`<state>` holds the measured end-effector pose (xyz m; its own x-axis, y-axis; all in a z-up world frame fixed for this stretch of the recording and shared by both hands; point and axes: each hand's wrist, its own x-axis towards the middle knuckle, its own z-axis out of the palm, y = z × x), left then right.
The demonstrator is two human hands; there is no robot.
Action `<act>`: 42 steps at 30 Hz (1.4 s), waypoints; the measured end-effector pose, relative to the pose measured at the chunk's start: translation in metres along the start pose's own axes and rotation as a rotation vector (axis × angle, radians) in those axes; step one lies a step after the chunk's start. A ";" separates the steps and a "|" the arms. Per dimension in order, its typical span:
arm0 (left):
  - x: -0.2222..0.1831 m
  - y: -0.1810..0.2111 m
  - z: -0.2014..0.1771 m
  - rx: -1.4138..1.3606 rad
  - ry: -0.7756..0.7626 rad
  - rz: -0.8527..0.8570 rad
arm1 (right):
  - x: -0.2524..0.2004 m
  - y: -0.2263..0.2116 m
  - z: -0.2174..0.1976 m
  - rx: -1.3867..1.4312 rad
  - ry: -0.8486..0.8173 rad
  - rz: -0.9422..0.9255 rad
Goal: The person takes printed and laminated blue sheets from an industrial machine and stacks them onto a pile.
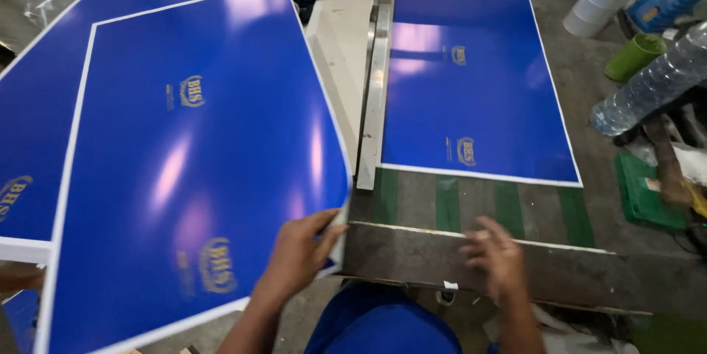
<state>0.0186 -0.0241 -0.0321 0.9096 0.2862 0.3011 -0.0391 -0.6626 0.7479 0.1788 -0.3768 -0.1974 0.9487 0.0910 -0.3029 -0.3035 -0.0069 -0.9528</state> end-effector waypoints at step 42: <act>-0.013 -0.057 -0.220 1.128 -0.354 -0.890 | -0.059 0.034 -0.169 0.223 0.375 -0.273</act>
<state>-0.0813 0.1622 0.0512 0.5193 0.8076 -0.2797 0.7565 -0.5866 -0.2891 0.1274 -0.5507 -0.2151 0.9502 -0.3040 -0.0691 -0.0128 0.1833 -0.9830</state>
